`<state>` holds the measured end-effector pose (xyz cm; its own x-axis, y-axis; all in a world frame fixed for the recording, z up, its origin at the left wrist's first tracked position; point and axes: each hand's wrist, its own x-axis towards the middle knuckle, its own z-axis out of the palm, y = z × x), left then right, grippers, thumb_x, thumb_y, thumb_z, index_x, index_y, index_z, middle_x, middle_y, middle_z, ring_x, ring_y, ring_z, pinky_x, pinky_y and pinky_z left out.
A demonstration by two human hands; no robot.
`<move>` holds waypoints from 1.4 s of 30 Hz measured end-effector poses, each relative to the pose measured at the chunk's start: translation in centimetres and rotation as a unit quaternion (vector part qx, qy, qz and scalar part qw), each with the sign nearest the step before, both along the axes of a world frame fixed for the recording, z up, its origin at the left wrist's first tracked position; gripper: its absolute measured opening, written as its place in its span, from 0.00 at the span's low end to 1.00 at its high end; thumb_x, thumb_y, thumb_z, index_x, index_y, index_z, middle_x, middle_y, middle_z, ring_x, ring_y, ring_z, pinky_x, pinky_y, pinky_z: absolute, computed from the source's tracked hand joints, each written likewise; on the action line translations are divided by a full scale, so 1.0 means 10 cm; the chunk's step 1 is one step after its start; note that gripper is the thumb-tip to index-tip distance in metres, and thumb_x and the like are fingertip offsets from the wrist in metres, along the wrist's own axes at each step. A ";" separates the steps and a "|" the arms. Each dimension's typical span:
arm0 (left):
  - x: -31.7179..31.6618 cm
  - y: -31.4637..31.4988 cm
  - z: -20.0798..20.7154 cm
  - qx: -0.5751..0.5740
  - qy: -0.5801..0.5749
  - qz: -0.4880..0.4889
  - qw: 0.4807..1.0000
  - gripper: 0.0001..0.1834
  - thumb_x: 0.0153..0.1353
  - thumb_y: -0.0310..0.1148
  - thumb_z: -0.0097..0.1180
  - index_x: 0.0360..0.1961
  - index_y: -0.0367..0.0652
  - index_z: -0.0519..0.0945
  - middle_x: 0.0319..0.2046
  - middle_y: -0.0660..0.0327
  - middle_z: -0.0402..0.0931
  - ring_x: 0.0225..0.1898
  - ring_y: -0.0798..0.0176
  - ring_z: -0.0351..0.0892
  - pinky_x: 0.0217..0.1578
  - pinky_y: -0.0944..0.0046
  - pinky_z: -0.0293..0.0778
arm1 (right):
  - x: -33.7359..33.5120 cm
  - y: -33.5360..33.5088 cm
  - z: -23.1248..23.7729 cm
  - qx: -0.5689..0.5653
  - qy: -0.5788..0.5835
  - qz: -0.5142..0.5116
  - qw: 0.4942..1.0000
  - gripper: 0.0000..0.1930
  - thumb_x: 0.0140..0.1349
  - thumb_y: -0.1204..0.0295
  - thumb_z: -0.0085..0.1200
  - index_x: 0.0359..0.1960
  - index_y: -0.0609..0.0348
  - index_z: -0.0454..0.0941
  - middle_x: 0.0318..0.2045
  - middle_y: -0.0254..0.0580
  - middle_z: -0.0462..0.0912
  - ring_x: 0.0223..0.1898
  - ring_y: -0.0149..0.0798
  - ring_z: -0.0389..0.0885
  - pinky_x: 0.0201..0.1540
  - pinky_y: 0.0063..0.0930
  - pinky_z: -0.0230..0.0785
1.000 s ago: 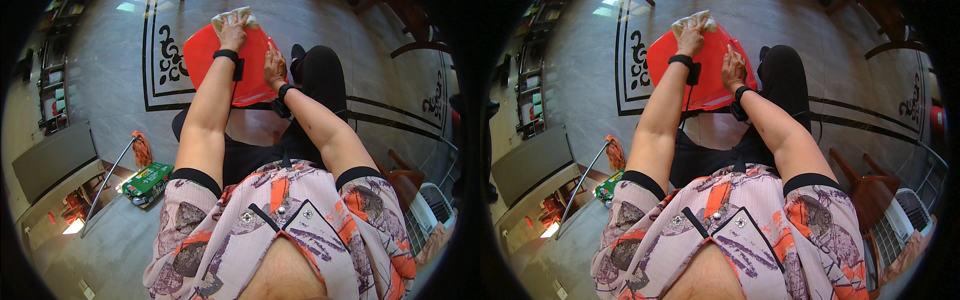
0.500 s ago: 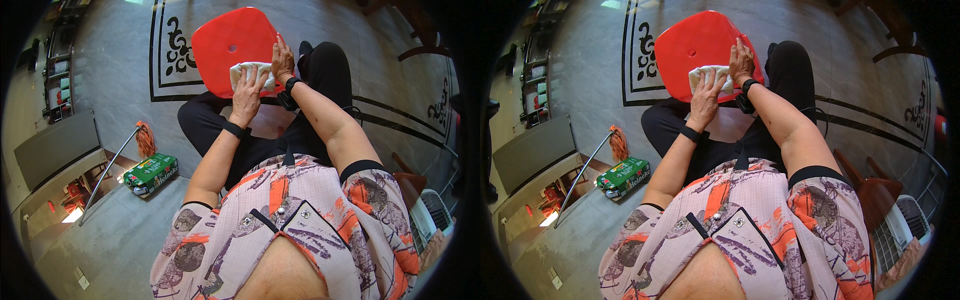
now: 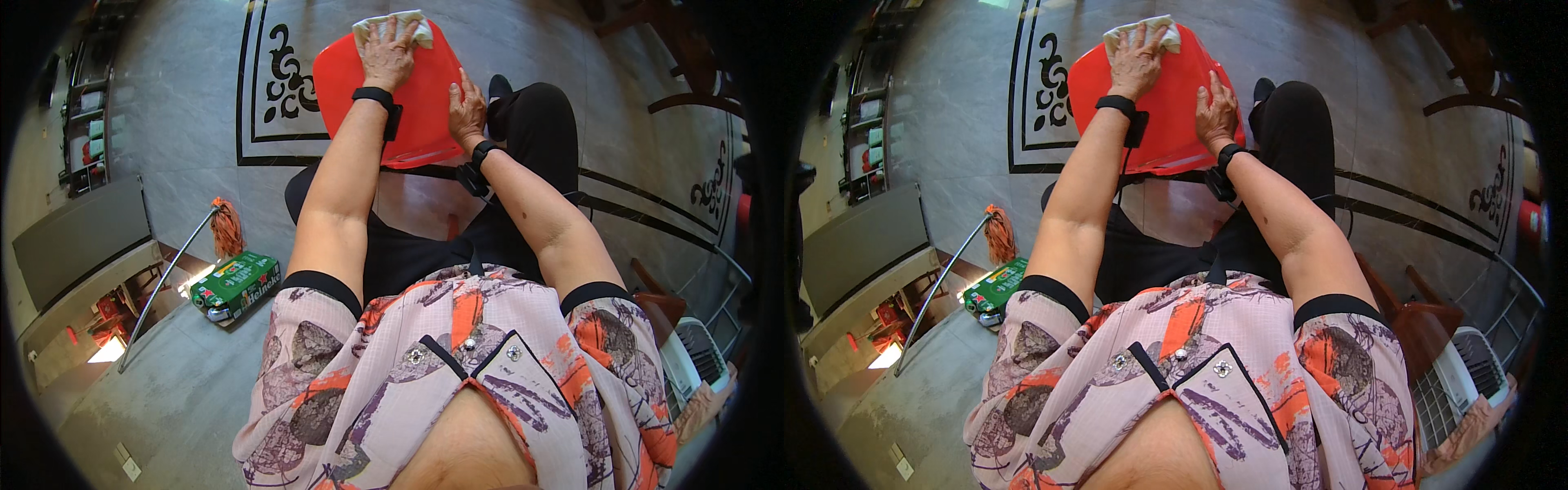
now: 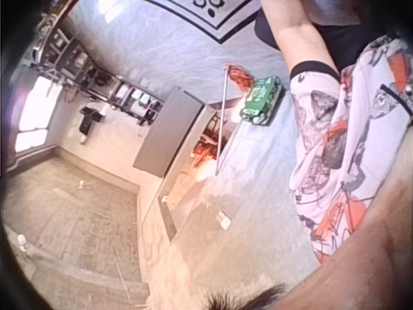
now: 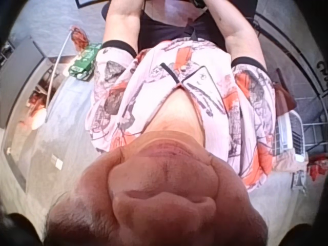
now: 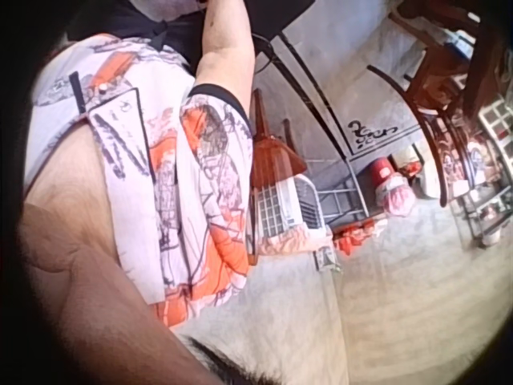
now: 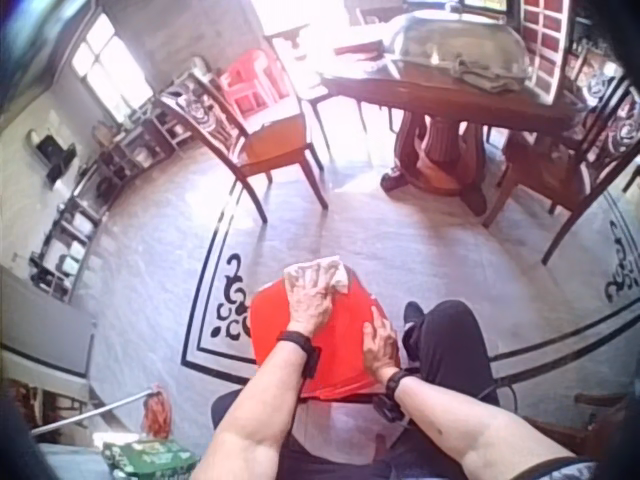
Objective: The person wipes a wooden dining table and chairs with a cloth, then moves to a red plastic stool and wipes it thoroughly. The person uses a cloth to clean the surfaces.
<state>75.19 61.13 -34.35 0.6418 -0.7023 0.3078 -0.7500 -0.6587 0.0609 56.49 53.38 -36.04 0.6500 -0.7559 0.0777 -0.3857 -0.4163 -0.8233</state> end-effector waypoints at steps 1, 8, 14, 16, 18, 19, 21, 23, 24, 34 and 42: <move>0.09 0.07 -0.03 0.009 0.005 0.020 1.000 0.26 0.71 0.51 0.43 0.70 0.82 0.63 0.73 0.64 0.58 0.73 0.39 0.54 0.70 0.37 0.48 | 0.00 0.00 -0.01 -0.005 -0.009 0.001 1.000 0.26 0.70 0.58 0.44 0.65 0.58 0.71 0.53 0.59 0.78 0.57 0.57 0.74 0.64 0.45 0.62; 0.29 0.92 -0.04 -0.009 0.109 0.128 0.986 0.28 0.70 0.44 0.44 0.71 0.75 0.62 0.74 0.56 0.55 0.75 0.40 0.47 0.72 0.35 0.41 | 0.00 -0.02 -0.02 -0.005 -0.002 -0.004 1.000 0.26 0.70 0.58 0.44 0.65 0.56 0.71 0.54 0.60 0.78 0.57 0.57 0.74 0.64 0.45 0.62; -0.39 1.43 0.03 -0.077 0.109 0.141 0.981 0.30 0.65 0.30 0.49 0.69 0.51 0.67 0.68 0.35 0.57 0.70 0.32 0.54 0.70 0.37 0.49 | 0.05 -0.04 -0.14 -0.022 -0.014 -0.014 1.000 0.26 0.70 0.57 0.44 0.66 0.53 0.70 0.52 0.59 0.79 0.55 0.57 0.75 0.62 0.45 0.65; -0.84 1.52 0.04 -0.053 0.096 0.143 0.984 0.29 0.63 0.29 0.49 0.68 0.46 0.68 0.67 0.32 0.56 0.68 0.25 0.53 0.70 0.37 0.49 | 0.07 -0.05 -0.20 -0.056 -0.030 -0.023 0.998 0.25 0.71 0.56 0.44 0.66 0.51 0.71 0.49 0.59 0.80 0.51 0.58 0.77 0.58 0.45 0.68; -1.27 1.54 0.09 -0.044 0.106 0.162 0.980 0.31 0.62 0.27 0.50 0.69 0.46 0.67 0.68 0.31 0.54 0.68 0.20 0.51 0.71 0.37 0.47 | 0.09 -0.06 -0.24 -0.048 -0.017 -0.023 0.998 0.25 0.70 0.56 0.44 0.66 0.50 0.72 0.48 0.59 0.80 0.51 0.58 0.78 0.58 0.45 0.68; -1.50 1.53 0.13 -0.053 0.121 0.171 0.976 0.31 0.62 0.27 0.51 0.69 0.48 0.67 0.69 0.33 0.53 0.68 0.19 0.50 0.71 0.38 0.46 | 0.09 -0.06 -0.25 -0.038 0.002 -0.024 0.999 0.25 0.70 0.56 0.44 0.65 0.50 0.72 0.48 0.60 0.80 0.51 0.58 0.78 0.58 0.45 0.68; -1.81 1.48 0.21 -0.015 0.142 0.194 0.970 0.29 0.66 0.31 0.49 0.70 0.51 0.66 0.68 0.34 0.56 0.68 0.21 0.52 0.70 0.36 0.48 | 0.10 -0.07 -0.26 -0.051 -0.017 -0.024 0.998 0.25 0.70 0.56 0.45 0.65 0.51 0.72 0.49 0.58 0.80 0.52 0.57 0.77 0.59 0.45 0.67; -1.95 1.44 0.27 0.042 0.117 0.191 0.974 0.30 0.66 0.35 0.51 0.70 0.53 0.66 0.70 0.37 0.55 0.70 0.23 0.49 0.70 0.35 0.47 | 0.09 -0.07 -0.24 -0.022 0.004 -0.014 1.000 0.25 0.70 0.57 0.45 0.65 0.54 0.71 0.54 0.56 0.79 0.56 0.56 0.75 0.62 0.45 0.64; -1.95 1.42 0.29 0.085 0.118 0.195 0.970 0.31 0.66 0.37 0.52 0.70 0.55 0.66 0.70 0.39 0.55 0.71 0.25 0.47 0.70 0.34 0.46 | 0.09 -0.06 -0.22 -0.019 0.006 -0.010 1.000 0.25 0.70 0.57 0.45 0.65 0.54 0.71 0.54 0.56 0.79 0.56 0.56 0.75 0.62 0.45 0.64; -0.34 1.37 -0.03 0.027 0.132 0.174 0.976 0.35 0.68 0.56 0.47 0.74 0.61 0.59 0.72 0.30 0.45 0.71 0.21 0.45 0.69 0.33 0.49 | 0.05 -0.05 -0.10 -0.019 -0.012 -0.012 1.000 0.25 0.70 0.57 0.44 0.65 0.53 0.71 0.53 0.58 0.78 0.55 0.58 0.75 0.62 0.46 0.65; -0.23 1.53 -0.09 -0.084 0.199 0.189 0.958 0.31 0.70 0.41 0.47 0.73 0.54 0.60 0.65 0.34 0.59 0.61 0.32 0.68 0.59 0.47 0.69 | 0.06 -0.06 -0.13 -0.022 0.004 -0.011 1.000 0.25 0.71 0.57 0.43 0.66 0.52 0.71 0.54 0.58 0.78 0.56 0.58 0.75 0.63 0.45 0.64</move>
